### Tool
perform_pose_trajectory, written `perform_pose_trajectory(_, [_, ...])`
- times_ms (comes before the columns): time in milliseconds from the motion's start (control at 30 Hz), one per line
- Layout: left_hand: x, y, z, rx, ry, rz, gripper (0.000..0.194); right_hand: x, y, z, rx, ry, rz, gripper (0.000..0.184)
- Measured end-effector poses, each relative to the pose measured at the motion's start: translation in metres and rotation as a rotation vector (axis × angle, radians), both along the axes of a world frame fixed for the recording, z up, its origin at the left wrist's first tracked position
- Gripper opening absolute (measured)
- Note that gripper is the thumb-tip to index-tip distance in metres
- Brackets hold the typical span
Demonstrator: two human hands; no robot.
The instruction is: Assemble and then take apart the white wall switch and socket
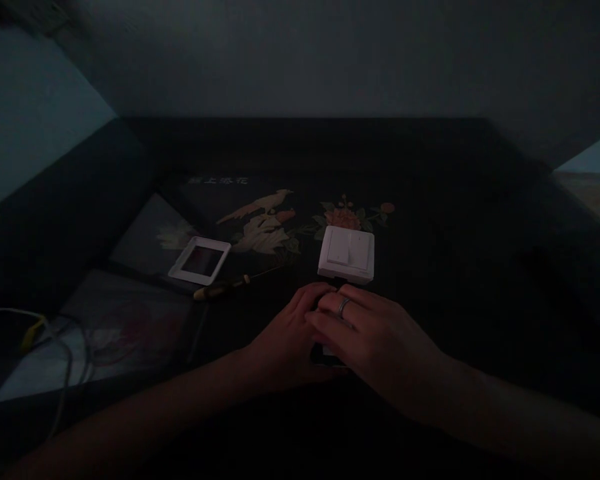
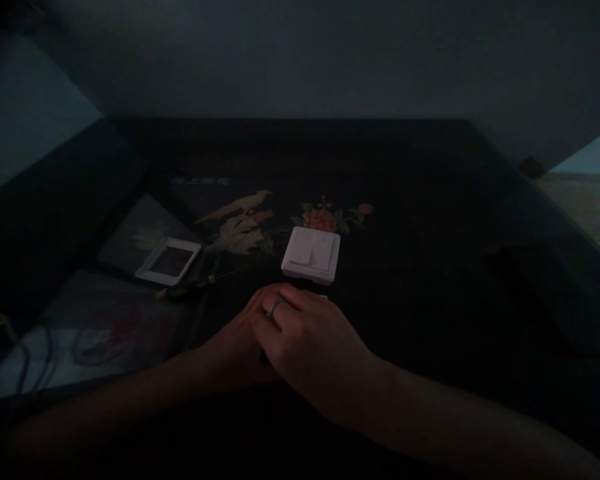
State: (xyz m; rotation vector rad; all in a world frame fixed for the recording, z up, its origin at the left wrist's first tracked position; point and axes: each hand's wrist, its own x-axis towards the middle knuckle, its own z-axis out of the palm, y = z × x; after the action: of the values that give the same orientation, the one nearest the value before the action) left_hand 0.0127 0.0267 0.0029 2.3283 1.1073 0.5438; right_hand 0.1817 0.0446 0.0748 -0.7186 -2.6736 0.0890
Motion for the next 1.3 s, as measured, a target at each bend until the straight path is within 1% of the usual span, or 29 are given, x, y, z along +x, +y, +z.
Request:
perform_pose_trajectory(167, [-0.003,0.002,0.007,-0.087,-0.051,-0.096,0.091,0.006,0.009,0.005,-0.077,0.038,0.008,0.014])
perform_pose_trajectory(267, [-0.006,0.003,0.016,-0.108,-0.075,-0.094,0.09,0.0,0.023,0.014,-0.137,0.013,0.003,0.015])
perform_pose_trajectory(367, [-0.008,0.003,0.028,-0.159,-0.048,-0.063,0.084,-0.021,0.04,0.024,-0.152,-0.121,0.016,0.016])
perform_pose_trajectory(400, [-0.008,0.003,0.03,-0.183,-0.045,-0.062,0.083,-0.033,0.046,0.026,-0.151,-0.196,0.04,0.016])
perform_pose_trajectory(467, [-0.007,0.002,0.032,-0.226,-0.078,-0.07,0.087,-0.06,0.055,0.026,-0.137,-0.248,0.106,0.014])
perform_pose_trajectory(533, [-0.005,0.0,0.028,-0.257,-0.133,-0.085,0.093,-0.091,0.061,0.02,-0.107,-0.278,0.164,0.016])
perform_pose_trajectory(633, [0.0,-0.006,0.013,-0.242,-0.186,-0.069,0.093,-0.132,0.064,0.005,-0.052,-0.316,0.228,0.024])
perform_pose_trajectory(700, [0.002,-0.009,0.002,-0.225,-0.197,-0.028,0.094,-0.149,0.064,-0.004,-0.02,-0.352,0.24,0.028])
perform_pose_trajectory(767, [0.004,-0.01,-0.005,-0.22,-0.199,-0.001,0.094,-0.158,0.065,-0.01,0.001,-0.397,0.262,0.029])
perform_pose_trajectory(867, [0.004,-0.01,-0.011,-0.169,-0.167,0.016,0.098,-0.159,0.069,-0.013,0.014,-0.456,0.333,0.034])
perform_pose_trajectory(933, [0.002,-0.01,-0.012,-0.126,-0.119,0.028,0.1,-0.155,0.073,-0.014,0.013,-0.48,0.367,0.034])
perform_pose_trajectory(1000, [0.0,-0.009,-0.014,-0.102,-0.08,0.035,0.098,-0.152,0.076,-0.016,0.005,-0.494,0.371,0.034])
perform_pose_trajectory(1100, [-0.001,-0.01,-0.017,-0.082,-0.055,0.033,0.097,-0.15,0.078,-0.016,-0.003,-0.502,0.368,0.04])
perform_pose_trajectory(1167, [-0.002,-0.011,-0.016,-0.078,-0.042,0.029,0.098,-0.147,0.079,-0.009,0.003,-0.49,0.369,0.046])
perform_pose_trajectory(1200, [-0.002,-0.011,-0.015,-0.077,-0.032,0.028,0.098,-0.142,0.079,-0.003,0.014,-0.48,0.365,0.05])
perform_pose_trajectory(1267, [-0.002,-0.01,-0.013,-0.067,-0.009,0.021,0.095,-0.125,0.079,0.016,0.03,-0.404,0.34,0.056])
perform_pose_trajectory(1300, [-0.002,-0.01,-0.011,-0.058,-0.003,0.013,0.093,-0.112,0.078,0.027,0.036,-0.336,0.302,0.057])
